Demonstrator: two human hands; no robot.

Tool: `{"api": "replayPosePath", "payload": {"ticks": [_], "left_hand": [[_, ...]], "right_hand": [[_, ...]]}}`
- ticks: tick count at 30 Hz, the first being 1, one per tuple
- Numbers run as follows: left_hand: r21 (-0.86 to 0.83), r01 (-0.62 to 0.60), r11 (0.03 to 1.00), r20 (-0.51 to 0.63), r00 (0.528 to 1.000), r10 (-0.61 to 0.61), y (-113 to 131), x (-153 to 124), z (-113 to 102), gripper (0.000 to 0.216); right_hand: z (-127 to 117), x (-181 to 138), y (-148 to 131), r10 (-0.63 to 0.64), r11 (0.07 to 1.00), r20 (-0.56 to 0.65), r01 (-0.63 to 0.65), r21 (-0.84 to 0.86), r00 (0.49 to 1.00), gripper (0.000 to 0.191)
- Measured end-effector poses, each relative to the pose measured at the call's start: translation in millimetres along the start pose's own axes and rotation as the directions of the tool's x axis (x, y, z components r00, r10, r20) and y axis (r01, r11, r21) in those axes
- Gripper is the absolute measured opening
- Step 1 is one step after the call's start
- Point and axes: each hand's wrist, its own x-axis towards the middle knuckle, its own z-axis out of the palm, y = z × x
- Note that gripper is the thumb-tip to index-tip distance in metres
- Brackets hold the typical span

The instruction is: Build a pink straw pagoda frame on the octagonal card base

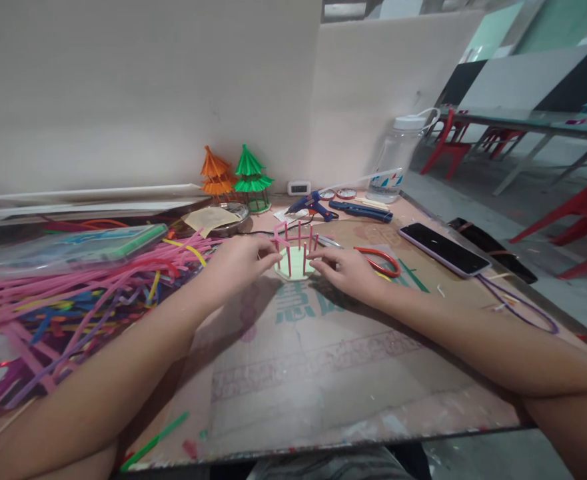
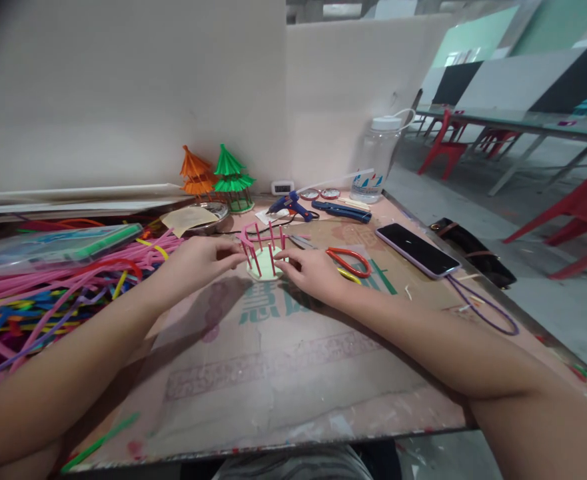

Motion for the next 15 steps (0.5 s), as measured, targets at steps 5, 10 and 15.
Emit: {"api": "replayPosePath", "payload": {"ticks": [5,10,15], "left_hand": [[0.011,0.002,1.0,-0.236,0.972,0.001,-9.9,3.6,-5.4,0.025],[0.022,0.077,0.997,-0.197,0.978,-0.071,-37.5,15.0,3.8,0.024],[-0.056,-0.005,0.998,-0.236,0.972,-0.008,-30.8,14.1,2.6,0.023]], "right_hand": [[-0.3,2.7,3.5,0.01,1.0,0.011,-0.01,-0.012,1.0,0.028],[-3.0,6.1,6.0,0.036,0.999,0.013,-0.036,-0.031,0.999,0.024],[-0.3,5.9,2.7,0.035,0.997,0.103,-0.028,-0.068,0.994,0.025]]}}
